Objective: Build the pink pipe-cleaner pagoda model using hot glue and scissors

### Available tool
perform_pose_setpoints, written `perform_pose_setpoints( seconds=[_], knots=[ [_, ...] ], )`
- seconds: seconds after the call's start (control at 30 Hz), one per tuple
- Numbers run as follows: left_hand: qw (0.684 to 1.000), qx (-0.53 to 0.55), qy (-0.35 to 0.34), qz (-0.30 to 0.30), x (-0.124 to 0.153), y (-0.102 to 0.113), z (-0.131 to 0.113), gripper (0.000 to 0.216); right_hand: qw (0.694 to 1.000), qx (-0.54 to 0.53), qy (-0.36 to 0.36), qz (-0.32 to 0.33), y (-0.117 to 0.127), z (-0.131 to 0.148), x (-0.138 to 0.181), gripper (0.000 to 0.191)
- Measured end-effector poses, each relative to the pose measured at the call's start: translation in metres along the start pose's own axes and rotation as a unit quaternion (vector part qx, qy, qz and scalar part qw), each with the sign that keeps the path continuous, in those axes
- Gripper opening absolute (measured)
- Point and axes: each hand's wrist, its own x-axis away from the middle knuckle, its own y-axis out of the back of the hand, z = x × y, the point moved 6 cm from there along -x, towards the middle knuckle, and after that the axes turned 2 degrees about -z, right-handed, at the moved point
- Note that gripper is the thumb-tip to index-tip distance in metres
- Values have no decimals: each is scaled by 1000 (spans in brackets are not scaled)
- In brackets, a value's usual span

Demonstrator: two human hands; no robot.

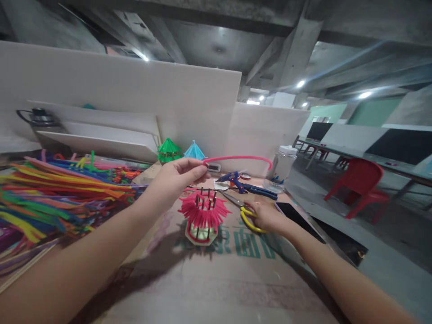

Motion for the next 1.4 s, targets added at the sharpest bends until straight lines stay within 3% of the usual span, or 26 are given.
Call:
perform_pose_setpoints(
  seconds=[0.17,0.3,0.4,0.57,0.8,1.1,1.4],
  knots=[
    [998,50,18,-20,-10,9,1,52,997,-50,-30,-45,21,-19,-5,42],
    [999,48,-1,-26,-13,17,-3,52,975,-214,-1,-58,45,-19,7,47],
    [999,41,-12,-26,-14,20,-4,51,952,-299,58,-18,56,1,23,46],
    [999,13,-27,-14,-11,14,-6,41,961,-228,157,-5,73,49,46,49],
    [998,-59,-22,29,2,1,-9,34,912,-362,189,-32,71,71,55,71],
    [993,-65,11,93,6,-19,12,21,868,-454,200,10,55,95,61,64],
    [987,-101,0,122,12,-26,11,17,860,-471,195,14,53,99,64,67]
  ],
)
